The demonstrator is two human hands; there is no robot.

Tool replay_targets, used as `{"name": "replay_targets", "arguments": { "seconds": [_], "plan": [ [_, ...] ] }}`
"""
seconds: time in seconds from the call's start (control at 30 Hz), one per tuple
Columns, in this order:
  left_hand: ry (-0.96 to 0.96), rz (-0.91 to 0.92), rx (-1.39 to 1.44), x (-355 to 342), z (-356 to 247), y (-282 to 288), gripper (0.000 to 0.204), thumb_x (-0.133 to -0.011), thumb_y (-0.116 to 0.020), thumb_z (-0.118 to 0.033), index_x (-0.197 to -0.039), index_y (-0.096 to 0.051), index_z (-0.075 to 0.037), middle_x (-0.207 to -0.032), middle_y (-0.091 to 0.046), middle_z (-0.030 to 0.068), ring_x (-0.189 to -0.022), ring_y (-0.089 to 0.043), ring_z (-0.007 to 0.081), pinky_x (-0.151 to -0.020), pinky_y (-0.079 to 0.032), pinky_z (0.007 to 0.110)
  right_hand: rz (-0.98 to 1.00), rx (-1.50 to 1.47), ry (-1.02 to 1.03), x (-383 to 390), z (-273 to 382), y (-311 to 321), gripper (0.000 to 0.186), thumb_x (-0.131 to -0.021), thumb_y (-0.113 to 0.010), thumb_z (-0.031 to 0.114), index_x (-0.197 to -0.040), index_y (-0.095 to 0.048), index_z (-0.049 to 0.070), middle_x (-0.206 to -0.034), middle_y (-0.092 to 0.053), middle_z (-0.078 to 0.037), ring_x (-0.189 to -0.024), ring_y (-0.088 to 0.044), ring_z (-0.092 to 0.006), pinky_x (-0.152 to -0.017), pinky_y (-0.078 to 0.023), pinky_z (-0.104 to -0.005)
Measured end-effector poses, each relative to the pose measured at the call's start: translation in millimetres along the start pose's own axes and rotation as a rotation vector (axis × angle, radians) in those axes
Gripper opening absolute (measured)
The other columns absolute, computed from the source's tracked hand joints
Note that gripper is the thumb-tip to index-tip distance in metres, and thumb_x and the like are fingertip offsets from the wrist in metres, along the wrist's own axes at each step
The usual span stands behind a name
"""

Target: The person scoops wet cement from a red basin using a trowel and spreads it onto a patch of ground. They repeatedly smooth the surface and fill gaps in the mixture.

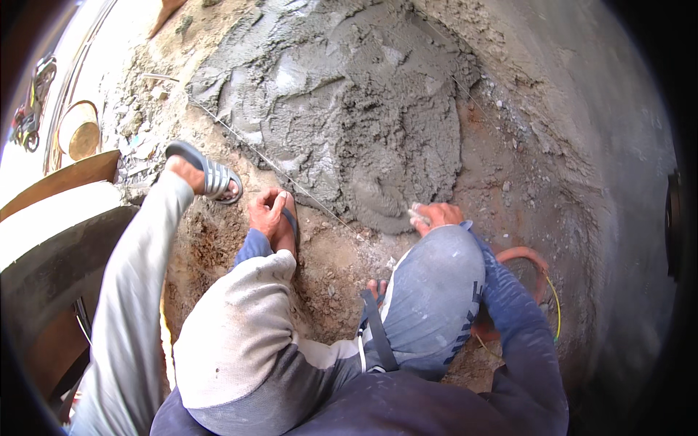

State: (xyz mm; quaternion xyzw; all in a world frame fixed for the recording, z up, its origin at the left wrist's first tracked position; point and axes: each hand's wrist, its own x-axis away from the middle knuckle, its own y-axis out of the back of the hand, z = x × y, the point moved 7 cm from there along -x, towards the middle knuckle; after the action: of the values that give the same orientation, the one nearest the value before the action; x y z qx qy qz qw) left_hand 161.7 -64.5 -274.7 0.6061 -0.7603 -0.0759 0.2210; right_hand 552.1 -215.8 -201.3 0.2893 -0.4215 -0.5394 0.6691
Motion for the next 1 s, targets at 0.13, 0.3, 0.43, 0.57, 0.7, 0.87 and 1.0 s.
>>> {"name": "replay_targets", "arguments": {
  "seconds": [0.13, 0.3, 0.43, 0.57, 0.7, 0.87, 1.0],
  "plan": [
    [-0.068, -0.038, -0.095, 5, -23, 14, 0.014, -0.085, -0.068, -0.013, -0.085, -0.069, 0.001, -0.071, -0.068, 0.0061, -0.065, -0.06, 0.0094, -0.062, -0.05, 0.027, 0.21, -0.48, -0.052, -5, -25, -53, 0.04, -0.083, -0.074, 0.031, -0.113, -0.069, 0.005, -0.1, -0.071, -0.015, -0.082, -0.068, -0.0268, -0.077, -0.053, -0.038],
    [-0.025, 0.022, -0.062, 23, -8, 20, 0.012, -0.085, -0.068, -0.011, -0.084, -0.069, 0.001, -0.075, -0.068, 0.0078, -0.072, -0.062, 0.0126, -0.07, -0.051, 0.03, 0.144, -0.57, -0.103, -51, -2, 9, 0.036, -0.087, -0.069, 0.023, -0.115, -0.067, 0.001, -0.086, -0.069, -0.01, -0.065, -0.062, -0.0125, -0.061, -0.052, -0.0311],
    [-0.053, 0.031, -0.031, 19, 3, 21, 0.014, -0.082, -0.07, -0.016, -0.087, -0.071, -0.003, -0.075, -0.069, 0.0106, -0.071, -0.067, 0.0177, -0.07, -0.053, 0.031, 0.135, -0.84, -0.395, -100, 15, 62, 0.04, -0.088, -0.067, 0.021, -0.12, -0.063, -0.002, -0.066, -0.059, -0.002, -0.046, -0.048, -0.006, -0.041, -0.038, -0.0241],
    [-0.05, 0.054, -0.034, 21, 6, 26, 0.014, -0.082, -0.07, -0.015, -0.087, -0.071, -0.002, -0.075, -0.069, 0.0111, -0.071, -0.067, 0.0172, -0.07, -0.053, 0.031, 0.004, -0.897, -0.338, -169, 32, 116, 0.04, -0.089, -0.061, 0.021, -0.123, -0.061, 0.0, -0.069, -0.06, -0.004, -0.049, -0.051, -0.0078, -0.043, -0.04, -0.0251],
    [0.006, 0.023, -0.008, 35, 13, 43, 0.012, -0.082, -0.07, -0.014, -0.086, -0.071, -0.003, -0.073, -0.068, 0.0067, -0.069, -0.062, 0.0119, -0.068, -0.05, 0.028, -0.099, -0.926, -0.25, -252, 65, 177, 0.045, -0.087, -0.055, 0.023, -0.128, -0.059, 0.005, -0.073, -0.061, -0.004, -0.052, -0.053, -0.008, -0.045, -0.042, -0.0253],
    [0.165, 0.08, 0.07, 53, 26, 53, 0.012, -0.082, -0.069, -0.012, -0.088, -0.071, -0.002, -0.074, -0.067, 0.0017, -0.067, -0.059, 0.007, -0.066, -0.048, 0.025, -0.656, -0.391, -0.033, -370, 59, 228, 0.045, -0.08, -0.065, 0.019, -0.123, -0.063, 0.007, -0.098, -0.07, -0.011, -0.077, -0.067, -0.0205, -0.069, -0.053, -0.0314],
    [0.222, 0.096, 0.139, 69, 49, 47, 0.01, -0.082, -0.07, -0.01, -0.088, -0.072, -0.002, -0.069, -0.066, 0.0019, -0.06, -0.055, 0.0046, -0.06, -0.047, 0.022, -0.727, 0.073, -0.204, -480, 30, 220, 0.047, -0.081, -0.063, 0.019, -0.128, -0.061, 0.018, -0.124, -0.063, -0.016, -0.113, -0.06, -0.0358, -0.097, -0.048, -0.0416]
  ]
}}
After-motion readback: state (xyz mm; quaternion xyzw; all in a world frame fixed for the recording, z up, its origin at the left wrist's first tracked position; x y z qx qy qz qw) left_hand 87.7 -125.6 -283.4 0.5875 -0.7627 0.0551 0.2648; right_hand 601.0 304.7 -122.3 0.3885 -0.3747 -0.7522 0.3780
